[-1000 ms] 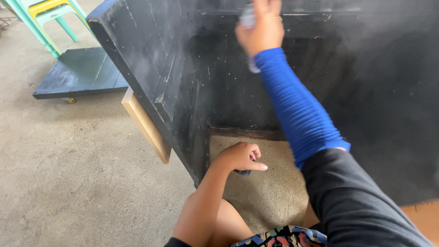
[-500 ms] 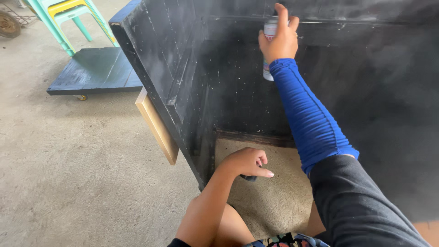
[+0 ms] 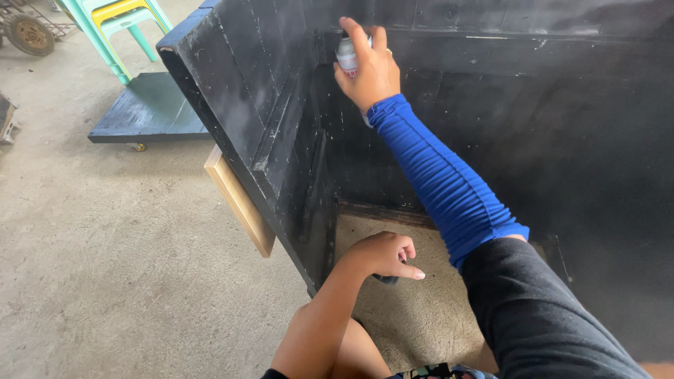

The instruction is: The person sits on the floor and wipes the interior panels of a black wooden furniture piece with a cloth, then sprays the interior surfaces with an aerosol spray can, directing the spray across the panels.

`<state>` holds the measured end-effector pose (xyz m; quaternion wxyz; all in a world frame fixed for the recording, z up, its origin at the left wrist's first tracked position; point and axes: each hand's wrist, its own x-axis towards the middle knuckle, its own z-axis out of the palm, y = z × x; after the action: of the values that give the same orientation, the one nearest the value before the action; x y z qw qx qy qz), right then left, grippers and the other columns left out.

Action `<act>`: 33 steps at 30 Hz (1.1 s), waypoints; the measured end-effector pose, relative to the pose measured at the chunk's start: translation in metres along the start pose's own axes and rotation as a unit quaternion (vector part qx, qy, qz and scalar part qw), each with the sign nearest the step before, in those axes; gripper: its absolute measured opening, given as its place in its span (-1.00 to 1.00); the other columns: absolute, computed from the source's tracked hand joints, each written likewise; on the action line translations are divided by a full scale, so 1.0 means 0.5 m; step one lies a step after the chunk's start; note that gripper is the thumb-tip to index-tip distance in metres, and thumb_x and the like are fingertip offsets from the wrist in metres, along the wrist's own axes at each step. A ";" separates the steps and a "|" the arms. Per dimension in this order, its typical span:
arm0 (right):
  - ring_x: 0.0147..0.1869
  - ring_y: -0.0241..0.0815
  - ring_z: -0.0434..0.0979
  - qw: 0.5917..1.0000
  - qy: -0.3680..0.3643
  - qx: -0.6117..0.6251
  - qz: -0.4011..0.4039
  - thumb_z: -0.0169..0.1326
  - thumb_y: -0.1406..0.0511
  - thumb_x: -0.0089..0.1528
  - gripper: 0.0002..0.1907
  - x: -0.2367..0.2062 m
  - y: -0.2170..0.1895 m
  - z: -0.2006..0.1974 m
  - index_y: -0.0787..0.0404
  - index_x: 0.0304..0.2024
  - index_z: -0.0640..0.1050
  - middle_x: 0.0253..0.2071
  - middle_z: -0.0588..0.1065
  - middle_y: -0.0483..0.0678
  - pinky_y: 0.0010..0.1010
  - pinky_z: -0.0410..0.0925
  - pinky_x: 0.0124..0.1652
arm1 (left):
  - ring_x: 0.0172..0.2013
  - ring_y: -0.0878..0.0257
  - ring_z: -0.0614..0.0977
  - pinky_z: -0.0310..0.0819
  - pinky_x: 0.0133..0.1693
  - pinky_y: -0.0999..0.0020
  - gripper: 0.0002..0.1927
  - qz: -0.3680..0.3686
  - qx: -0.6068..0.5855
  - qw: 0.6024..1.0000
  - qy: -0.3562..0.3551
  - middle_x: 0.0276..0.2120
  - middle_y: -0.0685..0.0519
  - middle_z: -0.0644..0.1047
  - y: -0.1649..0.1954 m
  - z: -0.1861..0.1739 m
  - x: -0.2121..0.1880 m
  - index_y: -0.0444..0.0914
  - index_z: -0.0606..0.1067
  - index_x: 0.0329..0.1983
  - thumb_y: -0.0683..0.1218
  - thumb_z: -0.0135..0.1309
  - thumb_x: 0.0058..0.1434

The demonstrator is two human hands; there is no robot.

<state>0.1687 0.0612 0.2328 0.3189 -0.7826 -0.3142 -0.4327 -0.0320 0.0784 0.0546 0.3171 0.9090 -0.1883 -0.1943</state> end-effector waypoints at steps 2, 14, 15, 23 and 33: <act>-0.02 0.31 0.56 1.000 0.005 -0.006 -0.026 0.37 0.25 0.12 -0.21 0.026 0.013 0.005 -0.15 0.34 0.32 0.15 0.35 0.19 -0.03 0.49 -0.10 | -0.08 0.10 0.69 0.56 -0.09 0.19 -0.25 0.027 -0.015 0.999 0.010 -0.12 -0.05 0.65 0.000 0.000 0.002 -0.20 0.58 -0.02 0.36 0.31 -0.16; -0.13 0.31 0.56 0.998 -0.024 -0.002 -0.063 0.36 0.26 0.08 -0.33 0.095 0.042 0.042 0.00 0.23 0.43 0.03 0.39 0.26 0.01 0.46 -0.19 | -0.08 0.12 0.68 0.56 -0.11 0.16 -0.27 0.006 -0.010 1.000 0.012 -0.12 0.01 0.65 0.000 -0.011 0.016 -0.16 0.58 -0.03 0.36 0.31 -0.18; -0.13 0.32 0.56 0.998 -0.010 0.008 -0.067 0.37 0.25 0.08 -0.32 0.098 0.044 0.043 0.02 0.23 0.42 0.03 0.39 0.27 0.01 0.46 -0.19 | -0.08 0.12 0.68 0.56 -0.11 0.17 -0.27 0.005 -0.010 1.000 0.008 -0.13 0.01 0.65 0.001 -0.011 0.016 -0.16 0.58 -0.04 0.36 0.31 -0.18; -0.08 0.29 0.57 0.995 -0.062 0.029 -0.068 0.39 0.26 0.06 -0.30 0.102 0.039 0.036 -0.02 0.23 0.41 0.04 0.41 0.19 -0.03 0.47 -0.10 | -0.10 0.12 0.68 0.56 -0.14 0.17 -0.26 -0.010 -0.002 1.000 0.001 -0.13 0.01 0.65 0.000 -0.007 0.027 -0.14 0.58 -0.01 0.36 0.30 -0.19; 0.10 0.19 0.58 0.983 -0.019 0.162 -0.086 0.43 0.26 0.20 -0.34 0.097 0.039 -0.010 0.11 0.25 0.37 0.11 0.43 0.15 -0.12 0.47 0.07 | -0.11 0.11 0.69 0.56 -0.15 0.18 -0.24 0.001 -0.015 1.000 -0.006 -0.15 0.00 0.65 -0.010 0.005 0.042 -0.16 0.57 -0.02 0.37 0.30 -0.20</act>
<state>0.2021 0.0563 0.2732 0.3971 -0.6988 -0.4517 -0.3872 -0.0141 0.0709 0.0445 0.3297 0.9027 -0.1881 -0.2024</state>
